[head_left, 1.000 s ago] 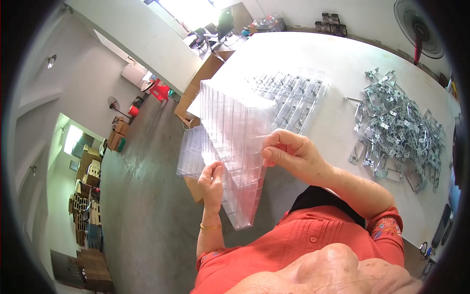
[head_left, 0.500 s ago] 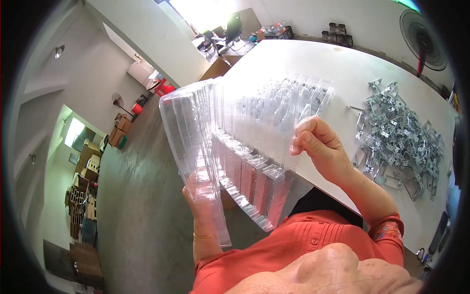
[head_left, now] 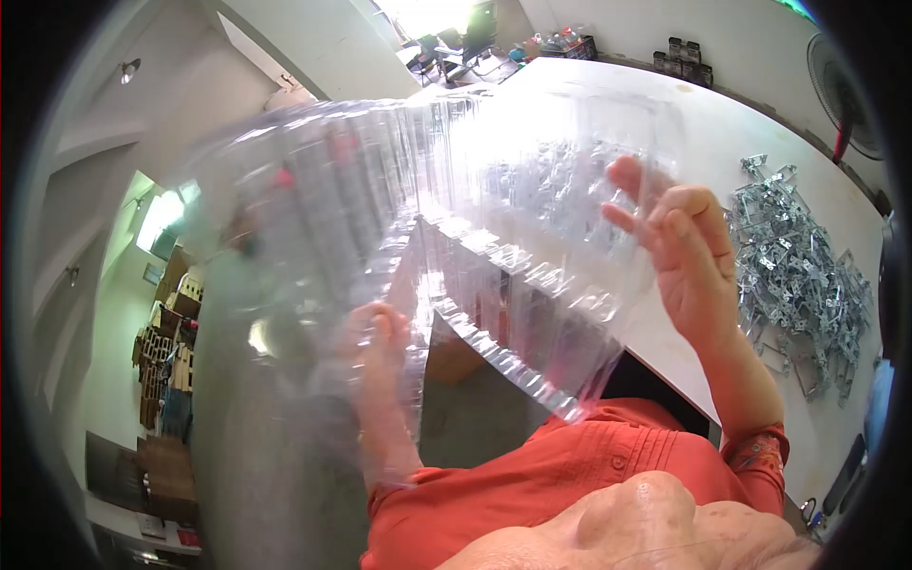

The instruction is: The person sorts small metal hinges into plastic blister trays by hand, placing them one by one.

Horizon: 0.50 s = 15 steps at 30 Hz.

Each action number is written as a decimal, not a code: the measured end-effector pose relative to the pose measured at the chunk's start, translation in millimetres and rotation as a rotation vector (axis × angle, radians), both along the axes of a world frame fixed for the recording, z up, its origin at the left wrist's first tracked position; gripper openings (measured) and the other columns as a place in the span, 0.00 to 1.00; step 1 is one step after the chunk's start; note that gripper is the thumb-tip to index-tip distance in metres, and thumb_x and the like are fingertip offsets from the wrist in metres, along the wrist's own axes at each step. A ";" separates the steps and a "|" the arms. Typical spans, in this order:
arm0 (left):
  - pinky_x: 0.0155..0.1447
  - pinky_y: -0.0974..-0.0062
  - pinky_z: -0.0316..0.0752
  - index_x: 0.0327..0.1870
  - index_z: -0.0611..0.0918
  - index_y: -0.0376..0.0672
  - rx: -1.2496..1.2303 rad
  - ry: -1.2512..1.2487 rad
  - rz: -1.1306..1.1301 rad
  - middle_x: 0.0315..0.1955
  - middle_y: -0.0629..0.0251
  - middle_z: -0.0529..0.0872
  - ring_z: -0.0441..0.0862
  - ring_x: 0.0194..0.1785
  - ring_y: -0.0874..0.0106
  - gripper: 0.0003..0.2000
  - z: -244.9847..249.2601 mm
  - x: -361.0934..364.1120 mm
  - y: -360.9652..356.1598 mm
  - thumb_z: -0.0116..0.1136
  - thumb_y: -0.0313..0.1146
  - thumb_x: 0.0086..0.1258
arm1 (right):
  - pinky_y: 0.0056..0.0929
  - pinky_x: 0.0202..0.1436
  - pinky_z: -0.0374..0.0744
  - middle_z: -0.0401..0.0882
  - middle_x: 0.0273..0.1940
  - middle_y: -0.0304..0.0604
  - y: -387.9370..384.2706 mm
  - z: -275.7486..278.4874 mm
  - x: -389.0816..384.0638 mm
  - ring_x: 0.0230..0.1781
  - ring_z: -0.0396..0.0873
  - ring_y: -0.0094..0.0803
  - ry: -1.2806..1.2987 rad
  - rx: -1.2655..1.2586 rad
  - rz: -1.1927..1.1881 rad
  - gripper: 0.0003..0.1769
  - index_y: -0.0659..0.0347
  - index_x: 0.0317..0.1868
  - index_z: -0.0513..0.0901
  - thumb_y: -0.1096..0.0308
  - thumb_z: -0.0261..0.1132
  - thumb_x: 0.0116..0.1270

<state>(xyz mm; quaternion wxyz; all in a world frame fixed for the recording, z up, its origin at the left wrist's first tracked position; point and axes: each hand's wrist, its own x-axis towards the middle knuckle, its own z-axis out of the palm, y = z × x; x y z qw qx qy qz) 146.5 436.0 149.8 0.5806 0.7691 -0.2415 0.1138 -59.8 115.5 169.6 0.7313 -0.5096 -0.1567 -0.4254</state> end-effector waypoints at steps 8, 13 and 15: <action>0.43 0.81 0.80 0.50 0.86 0.32 -0.241 -0.052 -0.161 0.39 0.64 0.89 0.85 0.40 0.77 0.08 -8.4 -6.4 -17.4 0.55 0.26 0.83 | 0.52 0.75 0.75 0.75 0.72 0.52 23.0 8.1 10.3 0.76 0.73 0.45 0.016 0.044 -0.078 0.05 0.56 0.53 0.76 0.69 0.54 0.86; 0.40 0.78 0.76 0.44 0.83 0.37 -0.448 0.137 -0.122 0.34 0.66 0.83 0.79 0.34 0.73 0.08 25.0 -16.0 -7.0 0.57 0.32 0.83 | 0.42 0.72 0.79 0.77 0.50 0.35 8.4 17.7 -1.6 0.67 0.77 0.32 -0.048 0.198 -0.030 0.04 0.60 0.52 0.79 0.71 0.57 0.85; 0.42 0.77 0.75 0.46 0.82 0.37 -0.561 0.049 -0.218 0.35 0.65 0.83 0.78 0.36 0.72 0.07 16.4 8.3 13.6 0.58 0.32 0.83 | 0.49 0.73 0.79 0.81 0.55 0.41 -4.3 17.7 -5.6 0.71 0.77 0.40 -0.086 0.208 -0.097 0.05 0.60 0.51 0.78 0.72 0.56 0.85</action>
